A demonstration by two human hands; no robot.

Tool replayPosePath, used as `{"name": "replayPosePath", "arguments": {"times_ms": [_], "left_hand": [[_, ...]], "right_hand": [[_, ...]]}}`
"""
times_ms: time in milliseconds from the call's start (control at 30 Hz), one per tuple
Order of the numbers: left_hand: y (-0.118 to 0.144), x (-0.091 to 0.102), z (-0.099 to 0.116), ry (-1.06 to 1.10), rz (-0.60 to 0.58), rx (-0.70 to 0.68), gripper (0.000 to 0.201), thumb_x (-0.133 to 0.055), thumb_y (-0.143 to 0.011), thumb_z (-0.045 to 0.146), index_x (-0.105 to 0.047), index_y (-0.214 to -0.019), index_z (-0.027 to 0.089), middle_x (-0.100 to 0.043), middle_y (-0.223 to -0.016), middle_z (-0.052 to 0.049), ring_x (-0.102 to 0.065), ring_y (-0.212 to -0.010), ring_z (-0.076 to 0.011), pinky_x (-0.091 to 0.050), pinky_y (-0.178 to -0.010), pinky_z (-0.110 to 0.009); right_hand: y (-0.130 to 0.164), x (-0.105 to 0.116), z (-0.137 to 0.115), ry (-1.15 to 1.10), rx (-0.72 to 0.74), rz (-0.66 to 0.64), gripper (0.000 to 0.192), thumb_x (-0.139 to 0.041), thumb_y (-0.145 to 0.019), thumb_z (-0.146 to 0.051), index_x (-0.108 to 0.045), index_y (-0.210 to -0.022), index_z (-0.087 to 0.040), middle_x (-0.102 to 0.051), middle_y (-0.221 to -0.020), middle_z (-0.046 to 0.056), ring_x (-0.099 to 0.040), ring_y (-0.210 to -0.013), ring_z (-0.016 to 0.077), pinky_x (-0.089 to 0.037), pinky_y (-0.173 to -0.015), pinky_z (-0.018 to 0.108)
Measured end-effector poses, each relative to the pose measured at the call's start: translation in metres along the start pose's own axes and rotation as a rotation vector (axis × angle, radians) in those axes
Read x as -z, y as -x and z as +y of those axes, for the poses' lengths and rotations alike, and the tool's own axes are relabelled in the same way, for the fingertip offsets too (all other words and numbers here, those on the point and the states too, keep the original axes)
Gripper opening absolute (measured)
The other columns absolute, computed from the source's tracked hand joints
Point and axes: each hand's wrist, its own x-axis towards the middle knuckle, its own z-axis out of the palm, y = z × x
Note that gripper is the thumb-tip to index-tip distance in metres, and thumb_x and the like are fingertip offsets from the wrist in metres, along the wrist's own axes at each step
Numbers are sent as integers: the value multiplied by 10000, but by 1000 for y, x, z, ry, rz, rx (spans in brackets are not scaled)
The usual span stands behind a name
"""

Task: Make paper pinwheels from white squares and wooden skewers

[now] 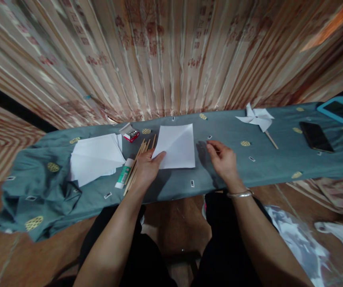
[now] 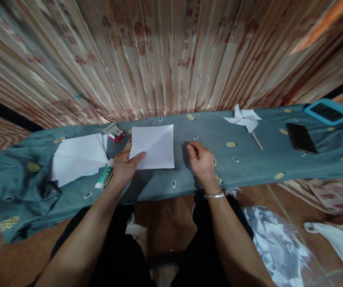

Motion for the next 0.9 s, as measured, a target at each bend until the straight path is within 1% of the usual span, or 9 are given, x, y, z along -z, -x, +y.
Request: {"name": "replayPosePath", "arguments": {"times_ms": [33, 100, 200, 333, 467, 567, 633, 800, 900], "left_hand": [[-2, 2, 0, -20, 24, -20, 258, -710, -719, 375, -766, -855, 163, -768, -842, -49, -696, -805, -230, -546, -753, -317], [-5, 6, 1, -41, 72, -48, 277, -704, -725, 352, -770, -921, 168, -776, -915, -53, -703, -860, -233, -541, -823, -333], [-9, 10, 5, -45, 109, -65, 290, -699, -732, 345, -770, -953, 170, -777, -935, -55, -705, -862, -233, -539, -822, -332], [-12, 13, 9, -49, 104, -92, 247, -701, -736, 337, -778, -900, 169, -764, -870, -45, -695, -819, -220, -531, -772, -304], [-15, 17, 9, -57, 103, -129, 207, -711, -730, 322, -777, -844, 163, -735, -813, -37, -678, -773, -200, -519, -725, -284], [-18, 19, 5, -50, 108, -114, 190, -708, -727, 325, -776, -804, 165, -721, -770, -26, -666, -732, -190, -518, -691, -279], [-19, 20, 4, -25, 99, -100, 193, -705, -717, 307, -781, -828, 169, -735, -800, -28, -676, -755, -196, -527, -710, -287], [-21, 22, 8, 131, 85, -15, 296, -732, -661, 270, -779, -938, 177, -771, -885, -37, -707, -834, -220, -554, -815, -340], [-22, 25, 13, 174, 107, 20, 327, -752, -632, 265, -775, -943, 166, -773, -886, -48, -713, -842, -222, -558, -839, -350]], "right_hand": [[-1, 6, 7, 211, 25, -8, 353, -496, -898, -347, -684, -1128, -155, -735, -1082, 146, -666, -959, 279, -485, -904, 415], [-1, 13, 20, 499, 70, -82, 331, -480, -881, -240, -687, -1116, -130, -727, -1073, 174, -666, -972, 298, -481, -897, 415], [2, 18, 31, 674, 128, -149, 296, -492, -859, -184, -701, -1061, -128, -722, -1081, 178, -665, -955, 302, -490, -882, 409], [7, 20, 37, 744, 156, -114, 308, -527, -866, -224, -682, -1109, -116, -713, -1100, 175, -653, -979, 306, -489, -893, 402], [11, 28, 43, 775, 192, -34, 314, -518, -888, -280, -677, -1117, -135, -691, -1141, 172, -653, -975, 289, -487, -885, 385], [15, 35, 48, 804, 197, -51, 289, -515, -891, -286, -684, -1081, -149, -711, -1045, 161, -663, -906, 279, -491, -845, 386], [17, 39, 50, 825, 176, -83, 286, -537, -879, -286, -684, -1069, -131, -720, -983, 167, -669, -869, 288, -496, -814, 389], [24, 46, 48, 851, 162, -39, 330, -565, -865, -312, -654, -1113, -113, -715, -1002, 198, -678, -875, 313, -501, -787, 404], [27, 48, 45, 868, 152, -108, 286, -561, -868, -294, -657, -1079, -127, -729, -919, 177, -688, -826, 306, -497, -738, 382]]}}
